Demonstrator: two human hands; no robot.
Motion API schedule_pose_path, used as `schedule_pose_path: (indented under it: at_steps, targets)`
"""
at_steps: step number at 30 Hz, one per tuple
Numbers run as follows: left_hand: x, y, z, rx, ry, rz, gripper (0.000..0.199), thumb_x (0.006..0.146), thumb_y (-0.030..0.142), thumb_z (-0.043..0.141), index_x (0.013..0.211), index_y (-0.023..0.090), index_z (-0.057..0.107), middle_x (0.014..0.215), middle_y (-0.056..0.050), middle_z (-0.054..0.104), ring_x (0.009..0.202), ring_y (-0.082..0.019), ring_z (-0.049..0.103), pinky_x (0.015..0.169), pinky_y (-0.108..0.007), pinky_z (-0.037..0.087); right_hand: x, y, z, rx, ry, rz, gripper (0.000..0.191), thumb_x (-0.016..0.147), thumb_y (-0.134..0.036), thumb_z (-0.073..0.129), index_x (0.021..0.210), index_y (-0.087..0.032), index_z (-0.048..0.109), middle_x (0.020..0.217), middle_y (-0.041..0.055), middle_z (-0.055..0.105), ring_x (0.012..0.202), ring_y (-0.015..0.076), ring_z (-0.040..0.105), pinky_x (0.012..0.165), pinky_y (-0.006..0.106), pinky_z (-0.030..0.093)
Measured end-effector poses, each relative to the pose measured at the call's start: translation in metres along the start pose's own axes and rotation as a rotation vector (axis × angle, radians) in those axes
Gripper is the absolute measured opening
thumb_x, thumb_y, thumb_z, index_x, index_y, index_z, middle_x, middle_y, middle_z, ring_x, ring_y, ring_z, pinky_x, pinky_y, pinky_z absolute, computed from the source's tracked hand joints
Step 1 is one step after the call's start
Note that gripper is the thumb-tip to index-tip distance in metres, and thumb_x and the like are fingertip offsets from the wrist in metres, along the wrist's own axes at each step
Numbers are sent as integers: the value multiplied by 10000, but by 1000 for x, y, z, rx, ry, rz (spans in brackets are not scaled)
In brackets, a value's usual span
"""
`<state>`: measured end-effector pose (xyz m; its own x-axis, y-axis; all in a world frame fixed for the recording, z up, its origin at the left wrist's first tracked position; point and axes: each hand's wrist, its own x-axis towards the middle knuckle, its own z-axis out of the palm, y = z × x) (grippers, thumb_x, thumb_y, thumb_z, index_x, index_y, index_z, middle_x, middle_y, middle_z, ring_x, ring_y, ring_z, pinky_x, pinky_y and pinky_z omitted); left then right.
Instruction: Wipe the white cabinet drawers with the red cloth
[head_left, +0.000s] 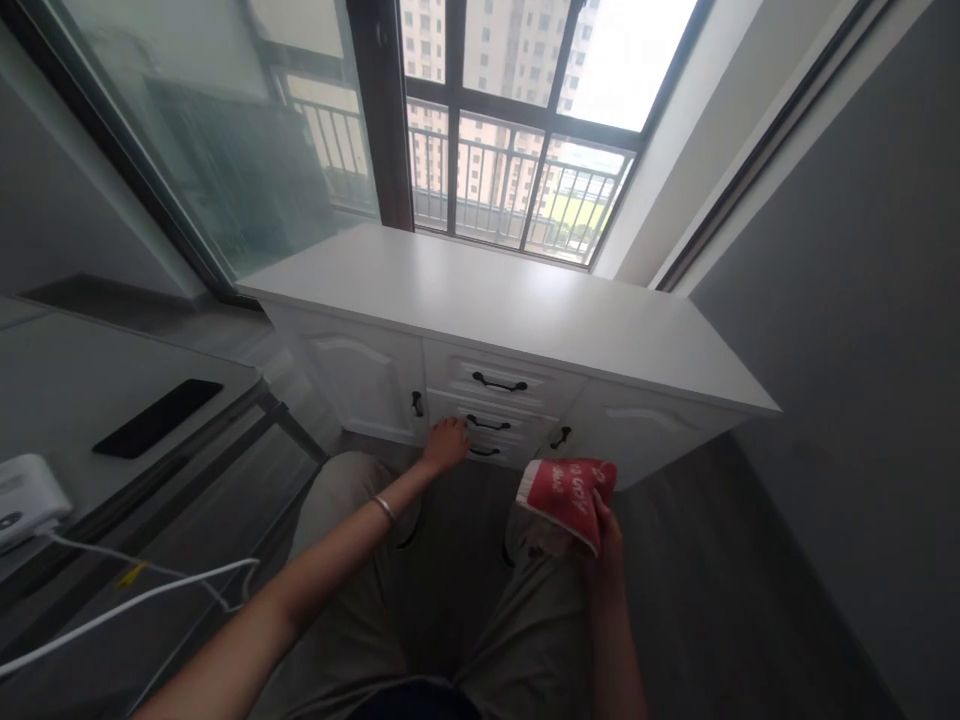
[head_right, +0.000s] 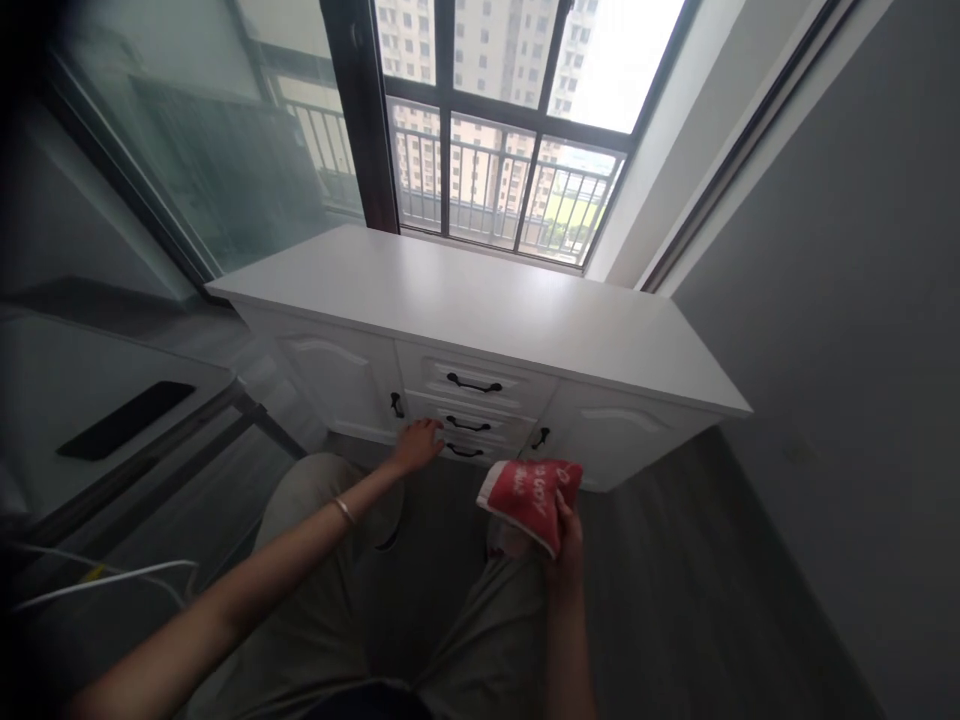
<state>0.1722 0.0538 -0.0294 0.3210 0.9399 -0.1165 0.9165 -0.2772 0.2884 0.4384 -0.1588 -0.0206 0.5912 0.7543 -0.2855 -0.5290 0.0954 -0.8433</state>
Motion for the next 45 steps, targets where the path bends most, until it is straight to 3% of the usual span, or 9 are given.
schedule_pose_path:
  at_steps: [3,6,15,22,29,32,36,41,45]
  targets:
    - [30,23,19,45,-56,40,457,1013,328,596,1430,148,644,1473,-206,674,1423,-353,590,1200,-504,437,-5,-10,9,-1,-33,1,813,679,-412,940,1440,-289,680,1152,23,804,918,217,768,831,336,638]
    - [50,33,33,97,-106,64,474,1014,352,612,1445,155,629,1503,-212,648,1463,-358,556,1228,-524,413,-10,-20,15,21,-56,-2,934,673,-365,947,1536,-341,590,1260,23,778,986,216,767,873,344,636]
    - [73,34,56,189,-188,111,564,1015,471,684,1501,195,608,1553,-179,613,1497,-365,516,1252,-602,394,-28,-18,-25,-201,154,-27,945,620,-518,991,1432,-273,575,1162,58,796,999,268,772,878,388,646]
    - [79,31,64,171,-202,116,512,1026,499,696,1430,188,660,1558,-149,607,1527,-366,479,1260,-640,393,-15,-12,-58,-437,247,-172,869,632,-626,922,1349,-209,664,1275,139,784,1173,332,750,1076,491,593]
    - [71,36,69,167,-201,121,535,1016,507,720,1453,207,650,1549,-140,619,1480,-357,537,1250,-657,421,-2,-3,-74,-508,285,-189,799,623,-624,922,1267,-190,733,1203,119,797,1118,312,753,1004,428,617]
    - [57,38,75,151,-227,110,479,1031,486,711,1410,198,663,1467,-126,662,1340,-310,640,1154,-587,539,-3,-1,-73,-447,312,-169,796,596,-598,935,1256,-202,732,1216,102,796,1147,307,748,1026,422,614]
    - [8,30,96,107,-248,99,546,1047,472,675,1513,203,581,1498,-147,633,1286,-306,663,1097,-555,575,-11,-5,-67,-395,331,-199,908,641,-582,899,1438,-230,643,1397,117,735,1280,308,709,1093,439,591]
    - [-59,26,124,83,-248,57,664,978,231,636,1614,159,458,1664,-264,464,1397,-388,614,1139,-542,529,-16,-13,-61,-656,299,-393,847,734,-546,780,1487,-195,618,1526,178,647,1416,345,613,1252,546,447]
    - [-91,27,134,68,-269,35,734,932,231,658,1625,140,433,1696,-280,419,1425,-404,601,1153,-535,528,-14,-12,-60,-780,287,-508,729,791,-543,720,1412,-165,667,1556,203,621,1493,352,542,1328,559,328]
